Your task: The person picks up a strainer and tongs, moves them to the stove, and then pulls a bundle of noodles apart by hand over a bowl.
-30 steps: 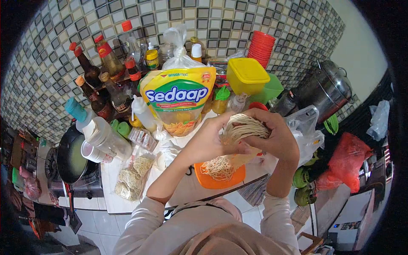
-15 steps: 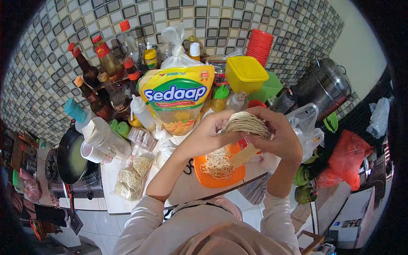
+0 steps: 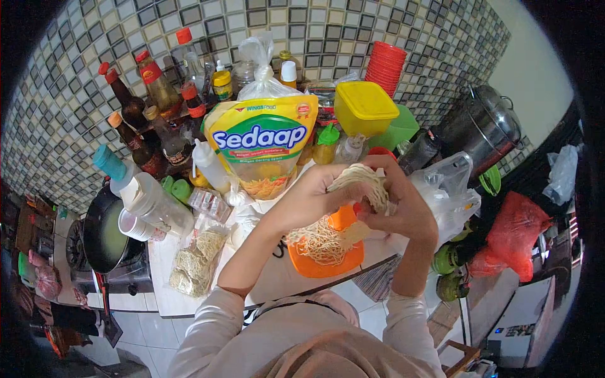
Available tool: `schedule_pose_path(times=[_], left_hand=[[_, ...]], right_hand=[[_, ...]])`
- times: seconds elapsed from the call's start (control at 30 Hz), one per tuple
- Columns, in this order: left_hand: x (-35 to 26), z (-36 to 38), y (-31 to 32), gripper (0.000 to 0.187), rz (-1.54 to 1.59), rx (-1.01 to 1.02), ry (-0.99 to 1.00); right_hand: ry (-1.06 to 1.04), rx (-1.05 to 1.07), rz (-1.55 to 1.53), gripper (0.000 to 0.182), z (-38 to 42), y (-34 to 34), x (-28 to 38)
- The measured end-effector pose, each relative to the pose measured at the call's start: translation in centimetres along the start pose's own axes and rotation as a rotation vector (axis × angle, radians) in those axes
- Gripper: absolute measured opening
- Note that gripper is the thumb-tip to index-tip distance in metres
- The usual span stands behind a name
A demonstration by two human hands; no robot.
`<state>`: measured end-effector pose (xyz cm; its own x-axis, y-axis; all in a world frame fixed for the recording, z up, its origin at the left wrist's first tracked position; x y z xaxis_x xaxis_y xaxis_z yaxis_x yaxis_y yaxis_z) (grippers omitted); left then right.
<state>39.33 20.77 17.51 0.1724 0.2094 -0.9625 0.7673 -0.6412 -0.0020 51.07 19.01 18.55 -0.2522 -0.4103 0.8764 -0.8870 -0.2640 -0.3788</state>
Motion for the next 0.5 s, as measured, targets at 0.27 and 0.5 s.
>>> schedule_pose_path(times=[0.27, 0.5], left_hand=[[-0.8, -0.6, -0.6, 0.019, 0.214, -0.043, 0.005], [-1.5, -1.3, -0.6, 0.022, 0.316, -0.074, 0.052]], right_hand=[[0.273, 0.037, -0.221, 0.037, 2.0, 4.7, -9.3], [0.240, 0.032, 0.065, 0.033, 4.0, 7.3, -14.5]])
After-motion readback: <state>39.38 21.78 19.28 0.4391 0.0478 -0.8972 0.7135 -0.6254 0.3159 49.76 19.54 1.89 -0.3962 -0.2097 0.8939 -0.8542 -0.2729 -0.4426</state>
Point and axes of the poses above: each hand's wrist, its own z-axis away from the middle knuckle, its own y-axis out of the palm, x = y × z, the point moved 6 cm from there along -z, towards the middle knuckle, and after that the axes turned 1 degree about -y, right-handed, at the moved point
